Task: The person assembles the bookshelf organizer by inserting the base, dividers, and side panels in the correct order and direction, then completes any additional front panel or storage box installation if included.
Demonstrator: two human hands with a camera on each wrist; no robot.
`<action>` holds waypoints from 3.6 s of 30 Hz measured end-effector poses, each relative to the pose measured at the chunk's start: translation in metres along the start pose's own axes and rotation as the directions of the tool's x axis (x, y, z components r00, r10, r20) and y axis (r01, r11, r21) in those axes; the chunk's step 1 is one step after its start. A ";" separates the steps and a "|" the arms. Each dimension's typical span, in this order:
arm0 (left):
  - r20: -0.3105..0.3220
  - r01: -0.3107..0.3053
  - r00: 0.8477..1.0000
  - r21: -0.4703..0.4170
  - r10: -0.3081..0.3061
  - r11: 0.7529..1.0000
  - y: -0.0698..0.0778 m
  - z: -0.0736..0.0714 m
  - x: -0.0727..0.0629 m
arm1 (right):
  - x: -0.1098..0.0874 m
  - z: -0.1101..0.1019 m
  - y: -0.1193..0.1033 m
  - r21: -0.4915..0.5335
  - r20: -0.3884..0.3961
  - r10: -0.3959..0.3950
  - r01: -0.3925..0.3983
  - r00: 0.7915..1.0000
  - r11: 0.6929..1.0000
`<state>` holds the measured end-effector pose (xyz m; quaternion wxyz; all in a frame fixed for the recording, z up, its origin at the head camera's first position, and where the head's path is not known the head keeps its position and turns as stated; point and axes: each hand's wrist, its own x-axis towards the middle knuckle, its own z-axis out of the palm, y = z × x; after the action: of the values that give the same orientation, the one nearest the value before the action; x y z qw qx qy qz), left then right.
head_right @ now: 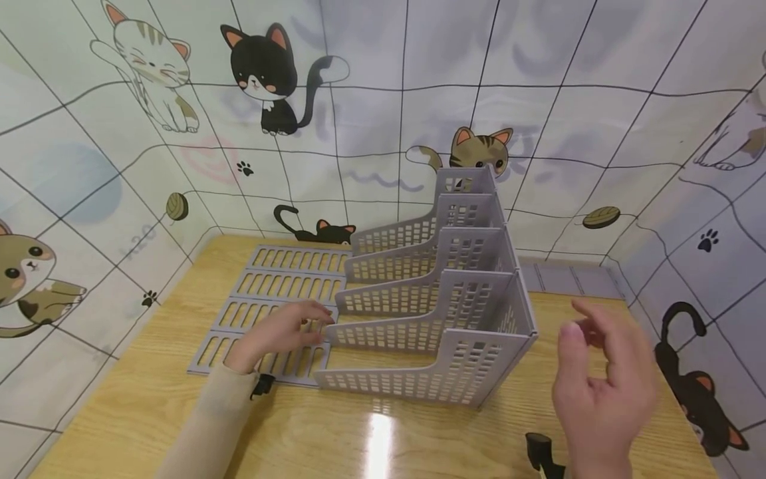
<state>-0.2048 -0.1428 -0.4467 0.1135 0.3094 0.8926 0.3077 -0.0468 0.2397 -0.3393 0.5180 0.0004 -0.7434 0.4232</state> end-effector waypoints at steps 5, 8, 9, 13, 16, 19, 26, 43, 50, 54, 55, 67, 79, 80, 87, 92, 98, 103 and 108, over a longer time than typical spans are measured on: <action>0.035 -0.058 0.998 0.000 0.058 0.998 -0.002 0.005 0.004 | 0.008 -0.016 0.033 -0.143 0.524 0.326 -0.296 0.787 0.945; 0.037 -0.035 0.999 -0.017 0.036 0.999 -0.001 0.008 0.005 | 0.010 -0.018 0.048 -0.046 0.685 0.250 -0.302 0.684 0.952; 0.035 -0.023 0.999 -0.020 0.024 1.000 0.000 0.008 0.006 | 0.011 -0.018 0.050 0.002 0.708 0.209 -0.297 0.674 0.955; 0.024 -0.005 1.000 0.011 0.005 1.000 0.002 0.009 0.007 | 0.009 -0.015 0.053 0.232 0.713 0.057 -0.312 0.699 0.921; 0.021 -0.008 1.000 0.033 0.007 0.999 0.003 0.009 0.007 | 0.007 -0.014 0.053 0.317 0.701 -0.013 -0.294 0.713 0.902; 0.021 -0.013 1.000 0.041 0.012 0.999 0.003 0.009 0.007 | 0.005 -0.015 0.052 0.251 0.700 0.004 -0.250 0.714 0.935; 0.035 -0.027 0.999 0.054 0.026 0.998 0.001 0.008 0.008 | 0.004 -0.016 0.051 0.152 0.699 0.081 -0.258 0.711 0.954; 0.041 -0.044 0.998 -0.001 0.044 0.999 -0.007 0.000 0.004 | -0.002 -0.004 0.043 0.143 0.644 0.047 -0.180 0.764 0.973; 0.075 0.106 0.992 -0.008 -0.105 0.994 -0.017 -0.017 0.015 | -0.004 0.000 0.046 0.222 0.618 0.004 -0.180 0.786 0.958; 0.019 0.111 0.994 0.002 -0.111 0.994 -0.021 -0.023 0.038 | -0.005 0.000 0.048 0.266 0.620 0.005 -0.216 0.785 0.940; 0.011 0.100 0.995 0.012 -0.100 0.995 -0.022 -0.023 0.043 | -0.005 0.000 0.048 0.265 0.620 0.011 -0.223 0.784 0.938; 0.033 -0.117 0.993 0.192 0.113 0.974 -0.029 -0.013 0.068 | -0.008 -0.010 0.050 -0.005 0.664 0.174 -0.229 0.727 0.974; 0.006 -0.066 0.998 0.190 0.066 0.980 -0.029 -0.012 0.071 | -0.006 -0.006 0.051 0.053 0.658 0.153 -0.248 0.737 0.967; 0.006 -0.067 0.998 0.194 0.067 0.979 -0.028 -0.013 0.071 | -0.007 -0.006 0.051 0.055 0.657 0.154 -0.251 0.738 0.966; 0.000 -0.050 0.999 0.165 0.051 0.985 -0.027 -0.014 0.069 | -0.007 -0.005 0.049 0.039 0.652 0.181 -0.271 0.737 0.962; 0.000 -0.058 0.998 0.168 0.059 0.984 -0.030 -0.013 0.067 | -0.008 -0.002 0.045 0.014 0.644 0.185 -0.253 0.742 0.967; -0.021 -0.024 0.999 0.149 0.028 0.989 -0.030 -0.014 0.063 | -0.011 0.001 0.041 0.040 0.626 0.183 -0.266 0.758 0.963; -0.015 0.070 0.998 0.074 -0.069 0.995 -0.029 -0.017 0.045 | -0.011 0.003 0.039 0.044 0.618 0.154 -0.230 0.771 0.972; 0.078 0.005 0.997 0.035 -0.007 0.999 -0.022 -0.018 0.011 | -0.012 0.003 0.037 0.003 0.612 0.188 -0.240 0.768 0.971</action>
<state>-0.2312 -0.1582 -0.4470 0.1438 0.3205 0.8936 0.2792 -0.0600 0.2562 -0.3726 0.1997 0.0727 -0.8474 0.4866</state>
